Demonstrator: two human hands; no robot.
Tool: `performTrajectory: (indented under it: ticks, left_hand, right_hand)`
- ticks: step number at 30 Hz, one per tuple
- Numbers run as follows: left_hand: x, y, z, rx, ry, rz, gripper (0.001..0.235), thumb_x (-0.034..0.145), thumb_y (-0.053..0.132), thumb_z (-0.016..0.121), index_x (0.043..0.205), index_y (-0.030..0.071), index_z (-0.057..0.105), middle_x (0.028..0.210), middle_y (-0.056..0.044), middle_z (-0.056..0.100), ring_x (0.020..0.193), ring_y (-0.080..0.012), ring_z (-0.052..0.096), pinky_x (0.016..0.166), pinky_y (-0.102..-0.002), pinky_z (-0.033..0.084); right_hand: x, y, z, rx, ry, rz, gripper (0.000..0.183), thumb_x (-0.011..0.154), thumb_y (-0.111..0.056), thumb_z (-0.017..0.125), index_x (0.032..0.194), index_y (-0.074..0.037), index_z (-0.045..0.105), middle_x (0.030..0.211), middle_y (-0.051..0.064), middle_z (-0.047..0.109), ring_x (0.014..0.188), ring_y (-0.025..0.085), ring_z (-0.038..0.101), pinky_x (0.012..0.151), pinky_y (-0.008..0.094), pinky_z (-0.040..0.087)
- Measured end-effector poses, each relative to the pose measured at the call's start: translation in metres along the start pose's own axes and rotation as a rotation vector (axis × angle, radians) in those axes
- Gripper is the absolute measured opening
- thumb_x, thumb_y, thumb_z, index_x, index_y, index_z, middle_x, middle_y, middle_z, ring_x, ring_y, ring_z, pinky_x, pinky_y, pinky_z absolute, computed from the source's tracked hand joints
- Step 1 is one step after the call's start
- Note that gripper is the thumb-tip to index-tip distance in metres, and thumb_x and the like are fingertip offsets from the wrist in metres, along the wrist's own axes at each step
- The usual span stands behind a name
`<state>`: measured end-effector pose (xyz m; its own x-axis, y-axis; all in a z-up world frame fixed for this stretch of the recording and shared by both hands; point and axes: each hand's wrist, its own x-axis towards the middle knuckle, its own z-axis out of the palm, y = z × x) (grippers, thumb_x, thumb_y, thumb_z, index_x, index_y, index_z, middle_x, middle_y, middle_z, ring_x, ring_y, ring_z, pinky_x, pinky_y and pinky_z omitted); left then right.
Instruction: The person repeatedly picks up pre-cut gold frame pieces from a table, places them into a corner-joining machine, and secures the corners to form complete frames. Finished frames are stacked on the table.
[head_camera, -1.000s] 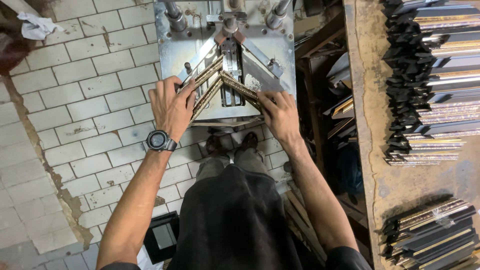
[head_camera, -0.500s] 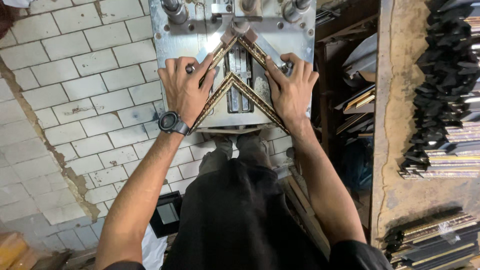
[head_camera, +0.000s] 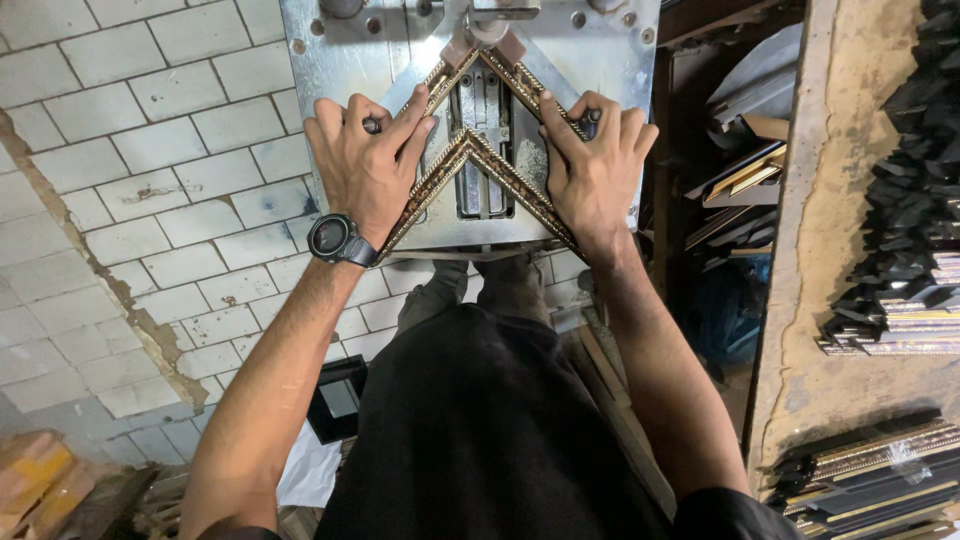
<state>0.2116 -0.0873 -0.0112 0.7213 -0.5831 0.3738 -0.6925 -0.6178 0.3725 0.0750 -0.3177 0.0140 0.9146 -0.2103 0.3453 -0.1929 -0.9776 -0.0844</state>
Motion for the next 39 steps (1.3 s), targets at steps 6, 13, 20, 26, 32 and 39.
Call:
performTrajectory:
  ticks: [6,13,20,26,32,39]
  left_hand:
    - [0.003,-0.002,0.004,-0.014,0.016,0.004,0.026,0.107,0.037,0.078,0.132,0.029,0.077,0.093,0.004,0.051,0.093,-0.022,0.038,0.082,-0.039,0.033]
    - [0.0,-0.005,0.008,-0.016,0.022,0.019,0.027,0.105,0.036,0.079,0.131,0.028,0.078,0.092,0.004,0.051,0.092,-0.022,0.038,0.081,-0.039,0.033]
    - [0.001,-0.004,0.006,-0.023,0.028,0.012,0.027,0.105,0.036,0.08,0.131,0.028,0.077,0.093,0.003,0.053,0.093,-0.0226,0.04,0.081,-0.04,0.033]
    - [-0.003,-0.005,0.01,-0.05,0.035,0.005,0.027,0.105,0.035,0.079,0.13,0.027,0.077,0.093,0.003,0.055,0.094,-0.0225,0.042,0.082,-0.04,0.034]
    - [0.006,0.0,0.006,-0.064,0.111,0.022,0.025,0.103,0.036,0.08,0.125,0.024,0.08,0.089,0.001,0.055,0.092,-0.0234,0.042,0.08,-0.04,0.034]
    - [0.003,-0.005,0.014,-0.086,0.14,-0.009,0.022,0.097,0.034,0.082,0.115,0.022,0.082,0.078,0.002,0.054,0.086,-0.022,0.042,0.074,-0.039,0.033]
  right_hand:
    - [-0.001,0.004,0.005,-0.003,0.012,0.004,0.034,0.105,-0.024,0.076,0.139,-0.026,0.073,0.117,0.002,0.055,0.101,0.024,0.043,0.088,0.041,0.034]
    - [-0.003,0.006,0.011,-0.036,0.031,-0.001,0.035,0.105,-0.027,0.077,0.139,-0.026,0.072,0.118,0.002,0.055,0.101,0.023,0.043,0.088,0.041,0.034]
    - [-0.003,0.002,0.007,-0.025,0.037,0.004,0.034,0.105,-0.028,0.076,0.139,-0.026,0.072,0.119,0.003,0.056,0.102,0.024,0.043,0.089,0.041,0.035]
    - [-0.003,0.005,0.01,-0.05,0.046,-0.003,0.031,0.106,-0.036,0.074,0.137,-0.029,0.074,0.117,0.002,0.057,0.099,0.025,0.043,0.087,0.042,0.035]
    - [0.002,0.005,0.005,-0.006,0.103,-0.015,0.027,0.105,-0.033,0.076,0.13,-0.024,0.078,0.112,0.001,0.059,0.096,0.024,0.043,0.083,0.04,0.034]
    - [0.002,0.004,0.01,0.09,0.116,0.011,0.023,0.101,-0.032,0.079,0.119,-0.018,0.079,0.105,0.001,0.06,0.091,0.023,0.044,0.08,0.041,0.034]
